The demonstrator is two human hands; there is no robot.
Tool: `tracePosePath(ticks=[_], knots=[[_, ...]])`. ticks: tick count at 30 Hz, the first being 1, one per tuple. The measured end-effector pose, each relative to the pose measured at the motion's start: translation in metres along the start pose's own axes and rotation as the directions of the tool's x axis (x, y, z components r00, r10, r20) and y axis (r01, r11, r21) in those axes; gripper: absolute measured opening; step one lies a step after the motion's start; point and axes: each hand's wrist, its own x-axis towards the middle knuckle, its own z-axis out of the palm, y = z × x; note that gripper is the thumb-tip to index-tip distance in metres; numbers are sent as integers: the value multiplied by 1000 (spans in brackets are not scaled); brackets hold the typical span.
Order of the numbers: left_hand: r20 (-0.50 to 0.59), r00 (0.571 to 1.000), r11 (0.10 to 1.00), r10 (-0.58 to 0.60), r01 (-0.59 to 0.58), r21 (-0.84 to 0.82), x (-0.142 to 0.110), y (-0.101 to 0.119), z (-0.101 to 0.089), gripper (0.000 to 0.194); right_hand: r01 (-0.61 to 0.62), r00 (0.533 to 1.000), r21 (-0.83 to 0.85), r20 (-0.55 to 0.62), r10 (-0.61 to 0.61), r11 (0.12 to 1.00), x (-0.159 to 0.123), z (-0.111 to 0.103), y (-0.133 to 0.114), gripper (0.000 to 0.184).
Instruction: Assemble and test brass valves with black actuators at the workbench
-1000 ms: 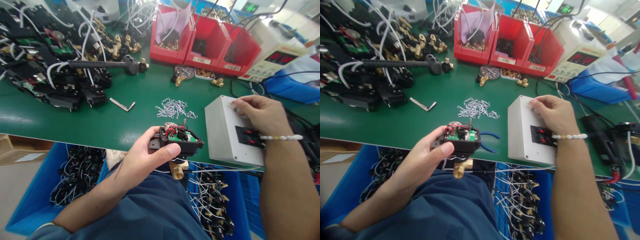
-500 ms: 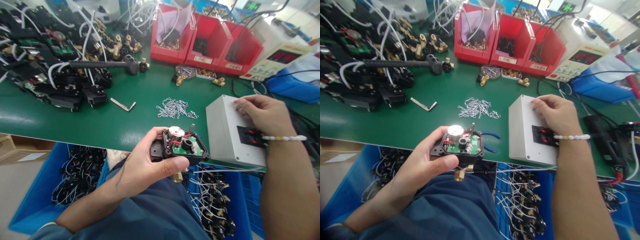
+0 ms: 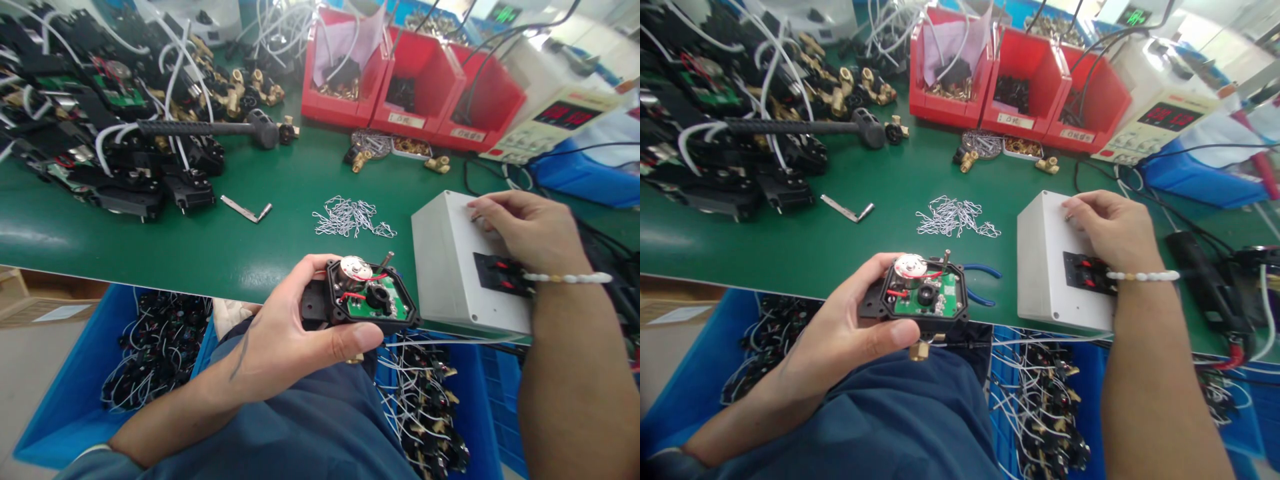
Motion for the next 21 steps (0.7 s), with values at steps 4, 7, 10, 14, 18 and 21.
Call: tracePosePath(ticks=[4, 7, 10, 14, 18, 21], knots=[[-6, 1000, 1000, 18, -18, -14, 2, -6, -1, 45, 10, 1000, 9, 9, -10, 1000, 1, 0, 1, 25], [-17, 1000, 995, 4, -6, -96, 6, -13, -1, 48, 22, 1000, 16, 13, -22, 1000, 1, -1, 1, 26], [-17, 999, 976, -49, 45, -213, 12, -16, 0, 55, 29, 1000, 19, 10, -29, 999, 1, -1, 1, 25], [-24, 998, 963, -55, 47, -265, 15, -15, 1, 54, 29, 999, 34, 14, -29, 999, 0, 0, 0, 25], [-21, 999, 966, -49, 42, -254, 14, -16, -1, 55, 32, 999, 39, 12, -32, 999, -1, 0, -1, 24], [-26, 998, 967, -51, 43, -251, 13, -16, 0, 56, 30, 1000, 40, 6, -30, 999, -1, 1, -2, 23]])
